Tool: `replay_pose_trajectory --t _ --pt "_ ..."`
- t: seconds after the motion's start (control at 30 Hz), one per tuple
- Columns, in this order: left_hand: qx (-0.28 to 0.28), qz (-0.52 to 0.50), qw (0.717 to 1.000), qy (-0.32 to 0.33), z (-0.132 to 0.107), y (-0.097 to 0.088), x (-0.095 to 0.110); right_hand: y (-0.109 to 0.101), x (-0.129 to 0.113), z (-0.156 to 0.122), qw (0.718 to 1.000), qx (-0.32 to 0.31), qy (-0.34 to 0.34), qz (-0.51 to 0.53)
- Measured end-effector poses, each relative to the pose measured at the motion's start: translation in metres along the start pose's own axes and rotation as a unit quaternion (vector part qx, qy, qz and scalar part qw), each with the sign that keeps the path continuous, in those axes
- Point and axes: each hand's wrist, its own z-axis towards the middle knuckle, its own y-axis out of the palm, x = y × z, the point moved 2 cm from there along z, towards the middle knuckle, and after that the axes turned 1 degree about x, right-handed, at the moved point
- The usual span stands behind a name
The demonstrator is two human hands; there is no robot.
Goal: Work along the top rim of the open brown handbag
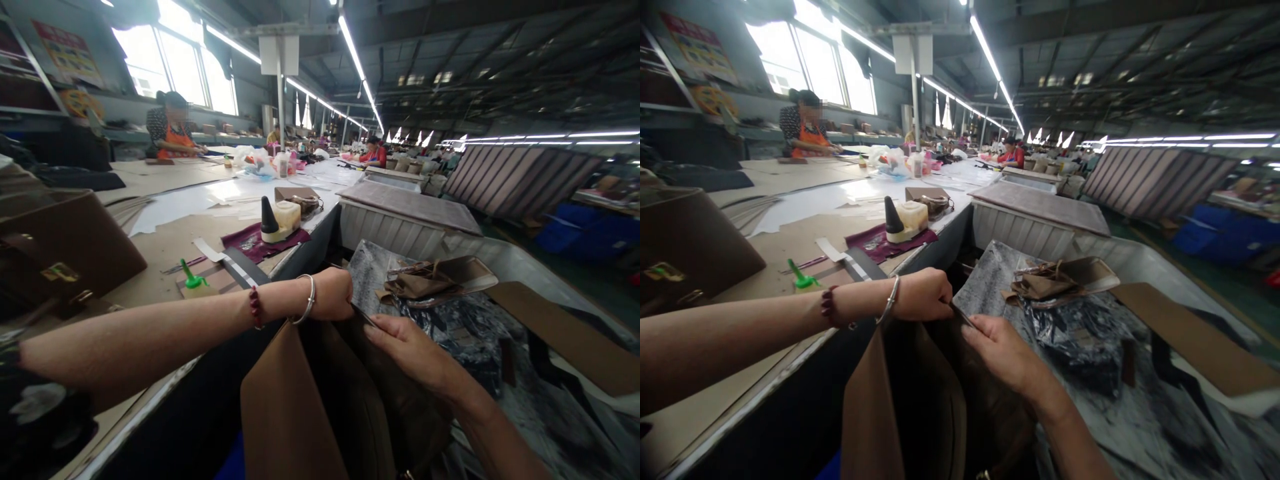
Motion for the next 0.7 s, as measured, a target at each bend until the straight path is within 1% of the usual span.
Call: replay_pose_trajectory --t 0.07,0.17,0.27,0.4,0.47,0.5,0.57,0.7 --pt "-0.013 0.013 1.000 0.001 0.002 -0.001 0.005 -0.001 -0.002 0.000 1.000 0.009 -0.012 -0.014" --pt "-0.028 0.023 0.999 0.003 0.004 -0.001 0.009 -0.004 -0.009 0.003 0.994 0.023 -0.033 -0.101" --pt "-0.030 0.035 0.999 0.021 0.002 -0.002 0.012 -0.003 -0.015 0.005 0.983 0.027 -0.031 -0.179" --pt "-0.016 0.102 0.991 0.084 -0.013 -0.001 0.018 0.000 -0.019 0.007 0.968 0.068 -0.041 -0.238" --pt "0.002 0.133 0.986 0.096 -0.024 -0.002 0.021 0.001 -0.018 0.007 0.963 0.083 -0.042 -0.251" --pt "0.011 0.139 0.986 0.091 -0.029 -0.002 0.022 0.001 -0.018 0.008 0.962 0.090 -0.042 -0.255" --pt "0.017 0.129 0.990 0.061 -0.034 -0.003 0.020 0.001 -0.016 0.008 0.960 0.101 -0.042 -0.258" --pt "-0.013 0.094 0.995 0.001 -0.029 -0.005 0.009 0.001 -0.012 0.007 0.969 0.084 -0.039 -0.230"
